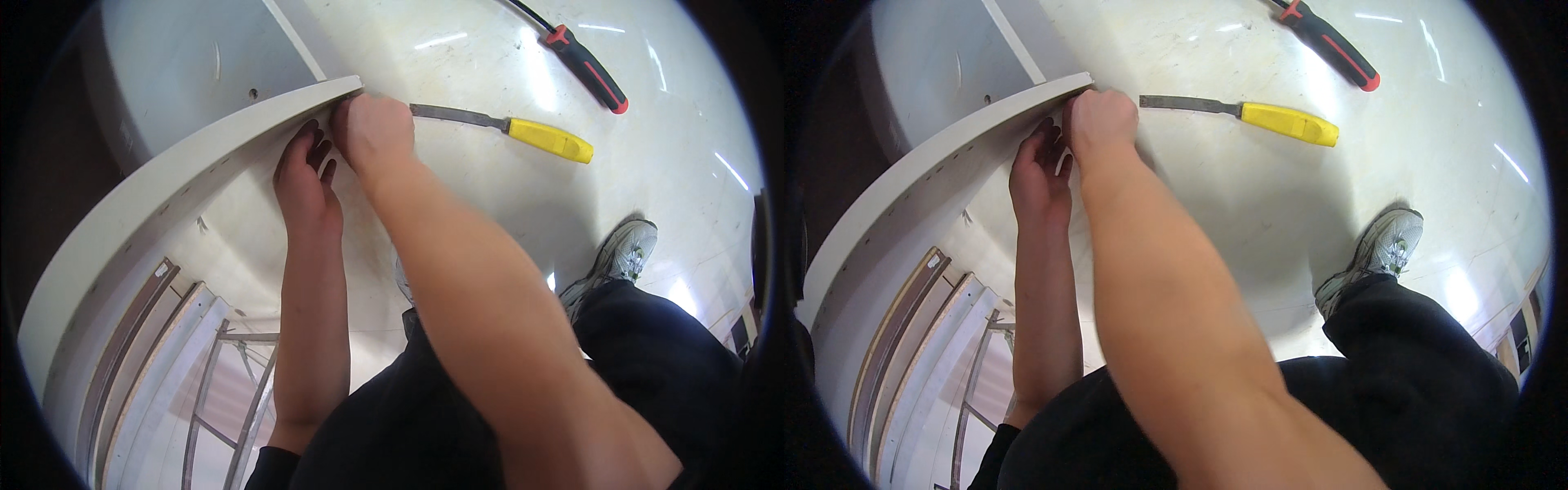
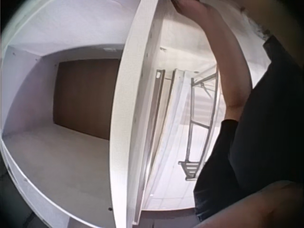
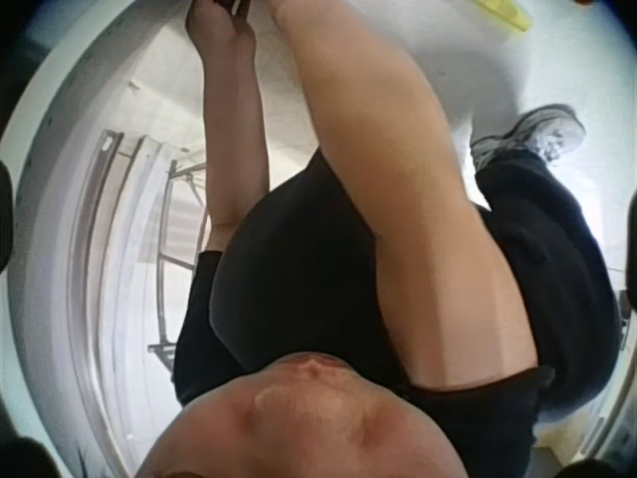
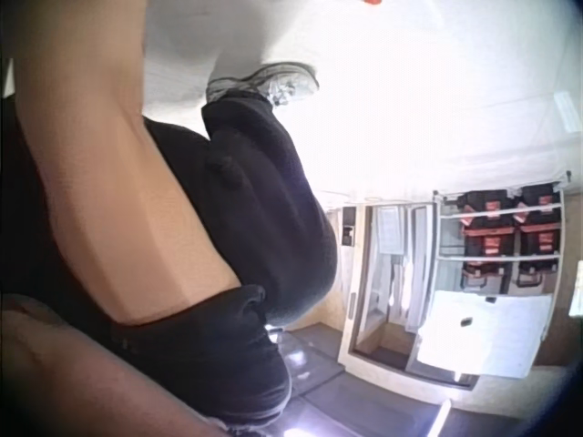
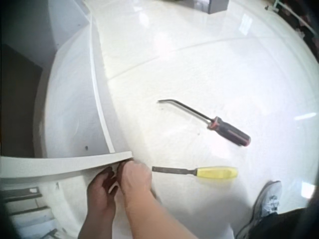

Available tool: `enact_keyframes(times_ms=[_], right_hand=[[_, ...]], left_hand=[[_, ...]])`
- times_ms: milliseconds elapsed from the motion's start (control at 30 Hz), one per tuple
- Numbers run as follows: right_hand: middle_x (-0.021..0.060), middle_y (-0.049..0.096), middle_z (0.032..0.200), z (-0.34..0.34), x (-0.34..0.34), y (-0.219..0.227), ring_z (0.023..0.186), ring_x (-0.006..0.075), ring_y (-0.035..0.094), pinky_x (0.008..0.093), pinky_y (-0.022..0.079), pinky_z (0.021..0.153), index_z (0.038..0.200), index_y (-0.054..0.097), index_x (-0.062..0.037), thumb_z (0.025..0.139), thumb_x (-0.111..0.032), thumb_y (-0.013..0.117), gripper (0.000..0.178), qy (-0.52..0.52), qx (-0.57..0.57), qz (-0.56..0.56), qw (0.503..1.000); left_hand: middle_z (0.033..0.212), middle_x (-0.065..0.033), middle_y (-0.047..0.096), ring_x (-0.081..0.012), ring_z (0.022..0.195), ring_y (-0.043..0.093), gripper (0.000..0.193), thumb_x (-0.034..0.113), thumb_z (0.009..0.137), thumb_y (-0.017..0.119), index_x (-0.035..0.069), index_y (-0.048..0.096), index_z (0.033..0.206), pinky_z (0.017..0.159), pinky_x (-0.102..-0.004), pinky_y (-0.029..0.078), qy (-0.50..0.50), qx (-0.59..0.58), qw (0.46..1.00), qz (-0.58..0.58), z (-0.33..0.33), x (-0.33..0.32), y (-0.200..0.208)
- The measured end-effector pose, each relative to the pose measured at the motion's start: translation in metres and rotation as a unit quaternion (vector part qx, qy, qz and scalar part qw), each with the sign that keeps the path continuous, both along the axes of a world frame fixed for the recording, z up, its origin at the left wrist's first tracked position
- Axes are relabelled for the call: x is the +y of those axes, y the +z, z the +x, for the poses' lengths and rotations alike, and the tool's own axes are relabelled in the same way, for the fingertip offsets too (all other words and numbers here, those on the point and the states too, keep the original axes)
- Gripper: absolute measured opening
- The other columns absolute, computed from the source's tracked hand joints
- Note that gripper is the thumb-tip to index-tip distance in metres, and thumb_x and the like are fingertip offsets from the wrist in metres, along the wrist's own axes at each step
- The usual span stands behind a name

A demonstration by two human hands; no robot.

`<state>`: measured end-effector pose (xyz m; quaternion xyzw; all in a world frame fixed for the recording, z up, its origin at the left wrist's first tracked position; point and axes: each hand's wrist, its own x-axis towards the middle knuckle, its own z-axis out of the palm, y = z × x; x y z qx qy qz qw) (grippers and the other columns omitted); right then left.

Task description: The person assembles a white shelving unit by first using a pry bar to remove a damaged edge strip. They then retrieve a cordless drill and screws, and proceed to fasten the screws into the side panel of the unit to secure it.

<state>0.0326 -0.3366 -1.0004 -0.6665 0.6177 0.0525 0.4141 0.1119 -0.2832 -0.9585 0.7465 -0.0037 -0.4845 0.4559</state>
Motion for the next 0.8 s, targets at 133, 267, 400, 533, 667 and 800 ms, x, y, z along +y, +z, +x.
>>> enact_keyframes(times_ms=[133,267,400,533,667,800], right_hand=[[0.0090,0.072,0.090,-0.005,-0.008,0.017,0.089,0.0255,0.069,0.0358,0.055,0.073,0.085,0.075,-0.0123,0.083,-0.014,0.059,0.016,-0.004,-0.012,0.040,0.999],[0.0169,0.070,0.091,-0.008,-0.005,0.014,0.090,0.0307,0.068,0.0388,0.054,0.078,0.088,0.072,-0.0046,0.081,-0.018,0.060,0.020,-0.089,-0.073,0.102,0.988],[0.0207,0.069,0.085,0.000,0.007,-0.022,0.084,0.0303,0.069,0.0390,0.054,0.069,0.087,0.069,0.0030,0.087,-0.027,0.058,0.032,-0.303,-0.223,0.231,0.897],[0.0201,0.065,0.075,0.003,0.009,0.003,0.064,0.0272,0.064,0.0393,0.048,0.053,0.087,0.064,0.0074,0.096,-0.025,0.048,0.038,-0.412,-0.337,0.362,0.765],[0.0252,0.063,0.086,-0.003,0.012,0.009,0.066,0.0307,0.062,0.0411,0.047,0.055,0.093,0.062,0.0077,0.098,-0.024,0.042,0.037,-0.351,-0.323,0.342,0.810],[0.0305,0.063,0.096,-0.001,0.021,-0.007,0.095,0.0434,0.060,0.0453,0.048,0.082,0.092,0.063,0.0083,0.095,-0.024,0.043,0.038,-0.311,-0.289,0.189,0.886]], left_hand=[[0.105,-0.0025,0.061,-0.0157,0.100,0.053,0.028,0.023,0.088,0.057,0.008,0.063,0.111,0.091,-0.0351,0.034,0.032,0.035,0.999,0.024,0.007,0.007,0.003],[0.107,-0.0037,0.062,-0.0176,0.103,0.053,0.027,0.022,0.088,0.055,0.008,0.063,0.110,0.096,-0.0362,0.032,0.011,0.074,0.997,0.018,0.009,0.012,-0.001],[0.107,-0.0062,0.062,-0.0195,0.102,0.055,0.026,0.021,0.089,0.053,0.005,0.062,0.108,0.093,-0.0346,0.037,0.005,0.098,0.995,-0.003,0.017,0.009,-0.007],[0.107,-0.0068,0.062,-0.0199,0.103,0.055,0.027,0.023,0.090,0.053,0.005,0.062,0.107,0.090,-0.0346,0.041,-0.005,0.101,0.995,0.003,0.026,0.004,-0.009],[0.105,-0.0058,0.064,-0.0184,0.101,0.056,0.026,0.026,0.090,0.054,0.006,0.063,0.105,0.087,-0.0326,0.043,-0.089,0.188,0.978,-0.002,0.022,-0.009,-0.007],[0.101,-0.0033,0.066,-0.0165,0.095,0.059,0.024,0.026,0.090,0.055,0.008,0.064,0.103,0.083,-0.0314,0.044,-0.162,0.261,0.952,-0.004,0.037,-0.016,-0.016]])
